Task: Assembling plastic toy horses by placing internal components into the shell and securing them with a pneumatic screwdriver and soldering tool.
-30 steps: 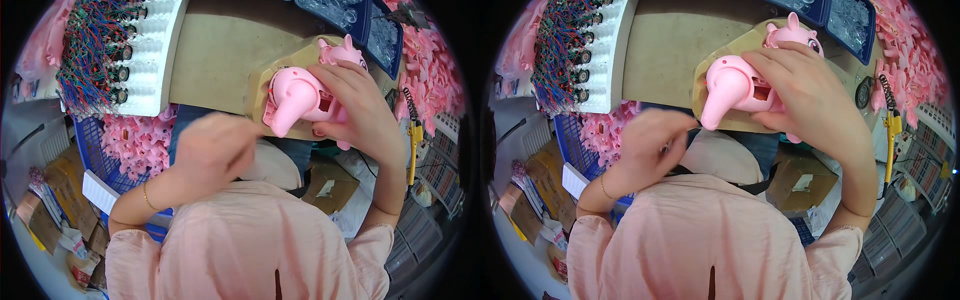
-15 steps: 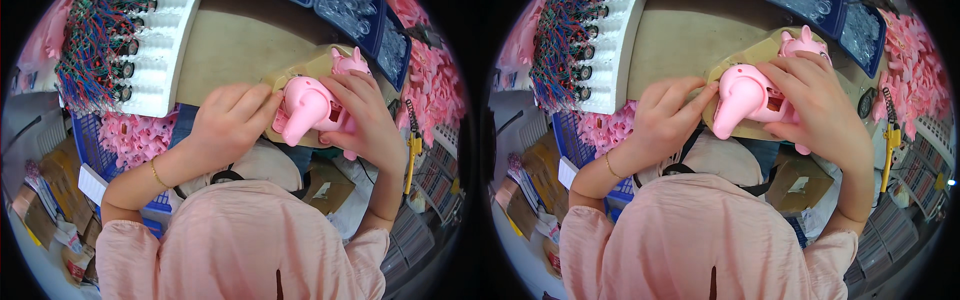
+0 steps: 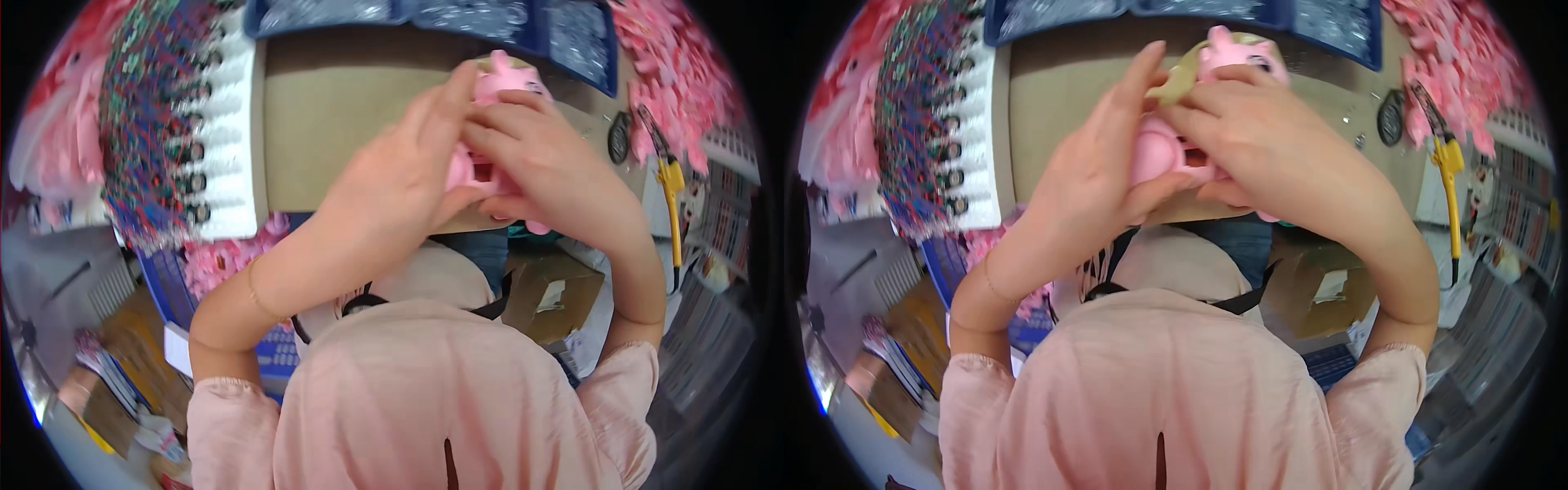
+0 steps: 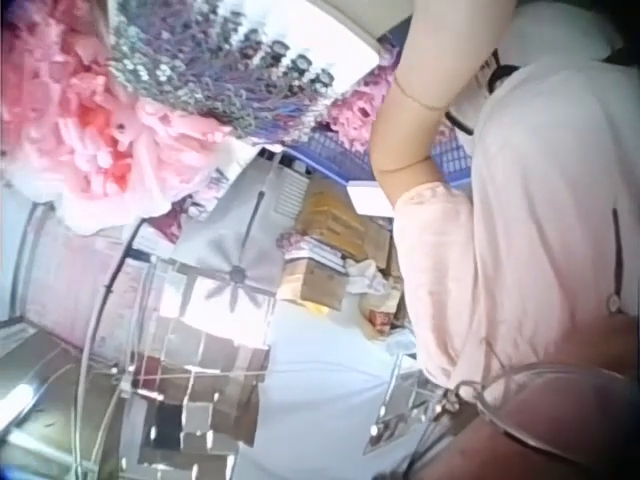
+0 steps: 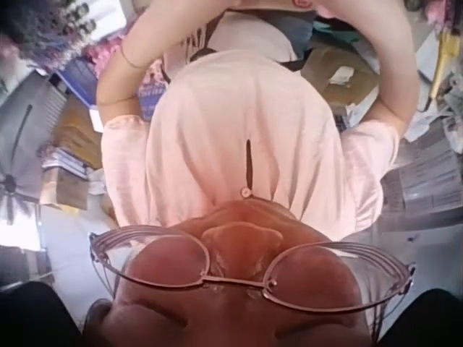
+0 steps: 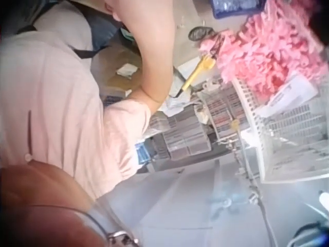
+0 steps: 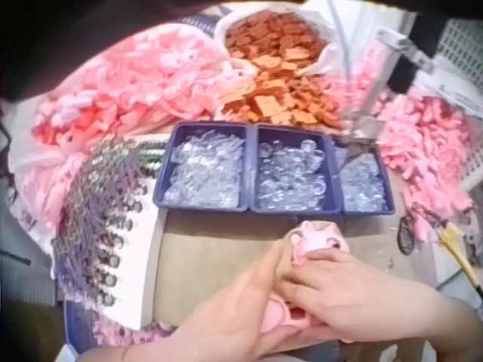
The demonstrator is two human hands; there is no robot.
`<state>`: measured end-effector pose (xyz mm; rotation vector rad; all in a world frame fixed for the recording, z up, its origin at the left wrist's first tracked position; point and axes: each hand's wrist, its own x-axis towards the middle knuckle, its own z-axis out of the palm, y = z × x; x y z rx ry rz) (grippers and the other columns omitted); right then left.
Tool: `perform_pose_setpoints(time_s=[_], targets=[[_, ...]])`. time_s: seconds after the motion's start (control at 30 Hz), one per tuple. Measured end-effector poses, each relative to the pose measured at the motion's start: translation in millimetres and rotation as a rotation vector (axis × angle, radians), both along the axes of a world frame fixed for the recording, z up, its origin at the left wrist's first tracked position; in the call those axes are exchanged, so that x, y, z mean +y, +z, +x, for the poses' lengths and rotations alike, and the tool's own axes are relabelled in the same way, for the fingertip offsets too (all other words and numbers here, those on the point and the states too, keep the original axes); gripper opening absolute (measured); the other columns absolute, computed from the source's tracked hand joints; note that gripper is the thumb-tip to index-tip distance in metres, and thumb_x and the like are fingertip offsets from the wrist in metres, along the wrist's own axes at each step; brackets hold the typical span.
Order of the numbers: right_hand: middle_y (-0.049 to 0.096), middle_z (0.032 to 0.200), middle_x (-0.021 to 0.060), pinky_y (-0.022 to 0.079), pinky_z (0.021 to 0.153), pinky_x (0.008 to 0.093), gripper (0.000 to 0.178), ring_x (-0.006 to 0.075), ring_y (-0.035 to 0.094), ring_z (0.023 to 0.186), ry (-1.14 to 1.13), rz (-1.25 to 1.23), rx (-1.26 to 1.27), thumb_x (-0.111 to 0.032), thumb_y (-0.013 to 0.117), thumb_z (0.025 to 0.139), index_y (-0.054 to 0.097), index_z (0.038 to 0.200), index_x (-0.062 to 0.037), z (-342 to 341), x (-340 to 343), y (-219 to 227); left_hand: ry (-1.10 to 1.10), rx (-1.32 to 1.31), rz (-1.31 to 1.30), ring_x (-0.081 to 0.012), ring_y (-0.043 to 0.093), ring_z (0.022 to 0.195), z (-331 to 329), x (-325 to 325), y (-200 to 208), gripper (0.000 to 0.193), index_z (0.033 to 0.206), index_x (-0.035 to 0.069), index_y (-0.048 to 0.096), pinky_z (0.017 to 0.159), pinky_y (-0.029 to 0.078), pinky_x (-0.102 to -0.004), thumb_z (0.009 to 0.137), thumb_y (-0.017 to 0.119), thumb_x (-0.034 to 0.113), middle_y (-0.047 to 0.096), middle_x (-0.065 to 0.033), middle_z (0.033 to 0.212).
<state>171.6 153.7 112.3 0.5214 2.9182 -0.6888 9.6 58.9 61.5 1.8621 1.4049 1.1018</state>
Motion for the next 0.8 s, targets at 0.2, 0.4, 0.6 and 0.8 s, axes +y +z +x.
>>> perform_pose_setpoints(time_s=[0.2, 0.4, 0.6, 0.8], targets=[[0.062, 0.084, 0.0078, 0.048, 0.067, 0.0266, 0.028, 0.0152, 0.060, 0.074, -0.834, -0.564, 0.060, -0.014, 0.062, 0.081, 0.057, 0.105, -0.0002, 76, -35, 7, -0.286, 0.431, -0.138, -0.0276, 0.060, 0.081, 5, 21, 27, 0.071, 0.133, 0.009, 0.039, 0.069, 0.049, -0.0347, 0.071, 0.070, 0.024, 0.059, -0.0096, 0.100], [0.059, 0.065, 0.0049, 0.041, 0.044, 0.0204, 0.022, 0.0082, 0.052, 0.047, -1.091, -1.415, 0.194, -0.019, 0.053, 0.090, 0.057, 0.094, 0.0017, 67, -58, -15, -0.297, 0.711, 0.012, -0.0232, 0.060, 0.082, 12, 22, 31, 0.057, 0.121, 0.007, 0.050, 0.067, 0.049, -0.0323, 0.071, 0.068, 0.027, 0.059, -0.0082, 0.097], [0.058, 0.062, 0.0026, 0.040, 0.044, 0.0202, 0.021, 0.0062, 0.052, 0.049, -1.127, -1.515, 0.448, -0.021, 0.054, 0.091, 0.056, 0.085, -0.0005, 61, -82, -28, -0.280, 0.763, -0.077, -0.0215, 0.061, 0.081, 22, 26, 37, 0.049, 0.114, 0.004, 0.054, 0.065, 0.049, -0.0318, 0.072, 0.067, 0.027, 0.059, -0.0084, 0.093], [0.060, 0.073, 0.0077, 0.044, 0.056, 0.0258, 0.021, 0.0145, 0.058, 0.063, -0.755, -0.358, 0.470, -0.018, 0.056, 0.086, 0.061, 0.089, 0.0018, 56, -13, -28, -0.305, 0.734, -0.034, -0.0231, 0.060, 0.077, 21, 27, 35, 0.061, 0.121, 0.006, 0.053, 0.067, 0.048, -0.0331, 0.066, 0.072, 0.022, 0.060, -0.0086, 0.102]])
